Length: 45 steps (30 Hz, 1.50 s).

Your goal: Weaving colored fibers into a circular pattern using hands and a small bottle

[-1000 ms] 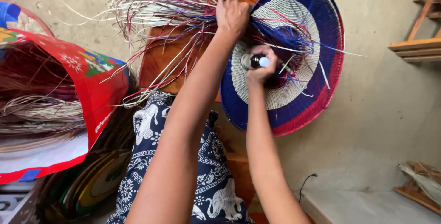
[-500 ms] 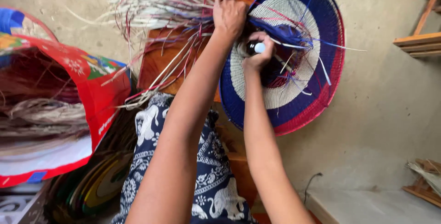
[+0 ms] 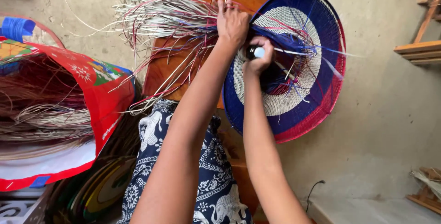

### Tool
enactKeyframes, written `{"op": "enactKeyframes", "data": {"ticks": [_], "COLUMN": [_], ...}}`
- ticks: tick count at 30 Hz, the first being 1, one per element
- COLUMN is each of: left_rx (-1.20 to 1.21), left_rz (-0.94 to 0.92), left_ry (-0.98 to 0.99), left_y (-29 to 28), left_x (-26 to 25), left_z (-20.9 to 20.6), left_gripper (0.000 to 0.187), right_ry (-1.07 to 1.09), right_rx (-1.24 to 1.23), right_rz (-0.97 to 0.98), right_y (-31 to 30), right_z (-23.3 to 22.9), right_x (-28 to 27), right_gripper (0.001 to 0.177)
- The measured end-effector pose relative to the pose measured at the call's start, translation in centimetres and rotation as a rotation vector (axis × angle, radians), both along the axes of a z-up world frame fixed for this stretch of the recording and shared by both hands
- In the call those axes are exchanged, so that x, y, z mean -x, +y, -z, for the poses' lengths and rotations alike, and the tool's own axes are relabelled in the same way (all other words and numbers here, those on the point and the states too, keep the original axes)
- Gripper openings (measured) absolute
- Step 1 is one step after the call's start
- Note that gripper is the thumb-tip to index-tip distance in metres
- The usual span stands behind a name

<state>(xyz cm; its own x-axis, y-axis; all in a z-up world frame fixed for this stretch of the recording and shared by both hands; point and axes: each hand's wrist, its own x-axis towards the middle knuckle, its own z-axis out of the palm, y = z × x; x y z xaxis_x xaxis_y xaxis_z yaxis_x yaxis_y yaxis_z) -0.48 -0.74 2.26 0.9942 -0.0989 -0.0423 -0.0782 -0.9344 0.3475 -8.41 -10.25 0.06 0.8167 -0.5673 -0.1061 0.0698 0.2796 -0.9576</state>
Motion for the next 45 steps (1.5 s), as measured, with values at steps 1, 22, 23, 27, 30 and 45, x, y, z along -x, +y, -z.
{"op": "enactKeyframes", "data": {"ticks": [1, 22, 23, 27, 30, 45], "left_rx": [-0.015, 0.069, 0.054, 0.042, 0.029, -0.125], "left_rz": [0.031, 0.059, 0.077, 0.043, 0.052, 0.172], "left_ry": [0.08, 0.169, 0.156, -0.017, -0.127, -0.118], "left_y": [0.1, 0.4, 0.1, 0.3, 1.1, 1.8], "left_x": [0.2, -0.1, -0.1, 0.3, 0.0, 0.9], "left_z": [-0.5, 0.5, 0.7, 1.4, 0.3, 2.2], "left_gripper": [0.031, 0.024, 0.03, 0.035, 0.032, 0.024], "right_ry": [-0.013, -0.099, -0.128, -0.118, -0.005, -0.045], "right_rx": [-0.031, 0.216, 0.265, 0.234, 0.101, -0.424], "right_rz": [-0.007, -0.199, -0.176, -0.141, -0.009, -0.308], "right_y": [-0.3, 1.6, 1.6, 2.6, 2.2, -9.2], "right_z": [0.2, -3.3, -3.0, -2.8, -1.2, -8.4], "right_x": [1.1, 11.7, 11.9, 5.0, 1.4, 16.8], "right_gripper": [0.041, 0.052, 0.055, 0.051, 0.044, 0.057]}}
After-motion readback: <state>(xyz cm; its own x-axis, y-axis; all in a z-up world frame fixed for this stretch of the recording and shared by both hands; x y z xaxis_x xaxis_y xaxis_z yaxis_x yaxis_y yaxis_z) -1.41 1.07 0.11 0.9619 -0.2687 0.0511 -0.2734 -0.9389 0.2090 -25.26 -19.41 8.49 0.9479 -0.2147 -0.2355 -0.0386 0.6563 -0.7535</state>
